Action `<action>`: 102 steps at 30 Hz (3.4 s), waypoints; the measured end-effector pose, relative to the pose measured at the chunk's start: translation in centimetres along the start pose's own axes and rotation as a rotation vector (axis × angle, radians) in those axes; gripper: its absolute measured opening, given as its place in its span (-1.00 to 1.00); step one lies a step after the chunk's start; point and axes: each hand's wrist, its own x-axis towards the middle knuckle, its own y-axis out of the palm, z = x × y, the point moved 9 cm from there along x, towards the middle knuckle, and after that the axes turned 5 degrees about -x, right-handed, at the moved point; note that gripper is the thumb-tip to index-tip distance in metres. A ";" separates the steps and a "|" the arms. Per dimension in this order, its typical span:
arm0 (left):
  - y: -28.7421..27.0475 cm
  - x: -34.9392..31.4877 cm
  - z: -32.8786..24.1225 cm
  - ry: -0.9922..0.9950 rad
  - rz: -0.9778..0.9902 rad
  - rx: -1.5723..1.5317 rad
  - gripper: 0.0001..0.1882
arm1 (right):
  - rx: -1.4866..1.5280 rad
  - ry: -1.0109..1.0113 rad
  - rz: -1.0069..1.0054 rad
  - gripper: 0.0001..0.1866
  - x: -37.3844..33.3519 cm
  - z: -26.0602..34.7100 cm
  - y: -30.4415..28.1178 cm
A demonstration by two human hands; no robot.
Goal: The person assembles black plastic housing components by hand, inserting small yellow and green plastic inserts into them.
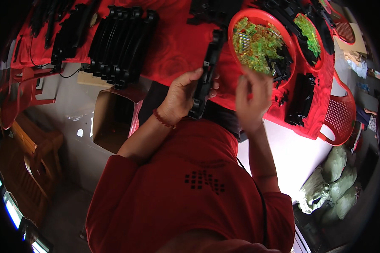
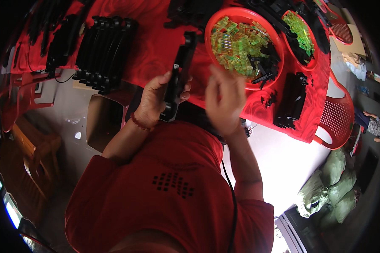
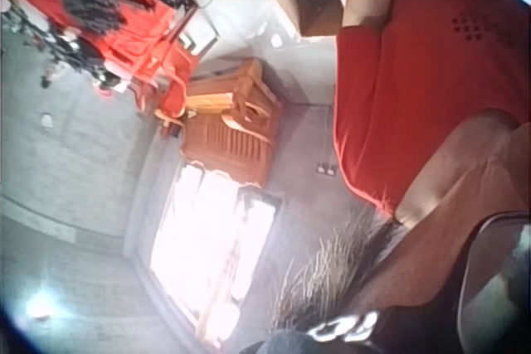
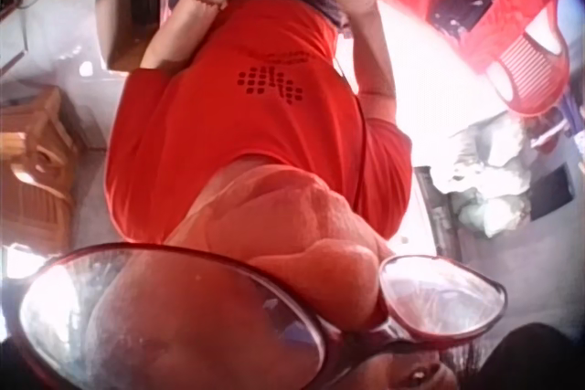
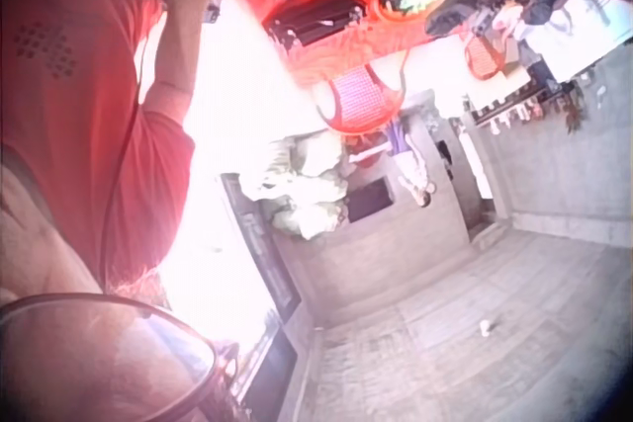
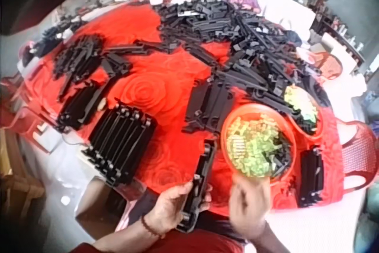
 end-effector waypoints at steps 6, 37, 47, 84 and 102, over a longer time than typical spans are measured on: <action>0.1 -0.3 -0.9 0.052 0.020 0.272 -0.55 | -0.266 0.063 -0.071 -0.80 4.9 -7.7 -0.8; -1.4 0.6 -1.2 0.039 0.008 0.249 -0.56 | 0.314 0.095 0.406 -0.84 5.3 -1.2 4.4; -1.1 0.2 -0.8 0.072 0.037 0.413 -0.58 | 0.160 0.022 0.545 -0.83 2.0 1.6 4.3; -1.6 0.1 0.0 0.029 0.101 0.414 -0.22 | 0.374 -0.024 0.551 -0.62 -1.3 5.0 3.7; 0.6 -0.2 0.2 -0.082 0.340 0.351 -0.56 | 0.755 0.416 0.274 -0.82 -0.5 2.3 1.7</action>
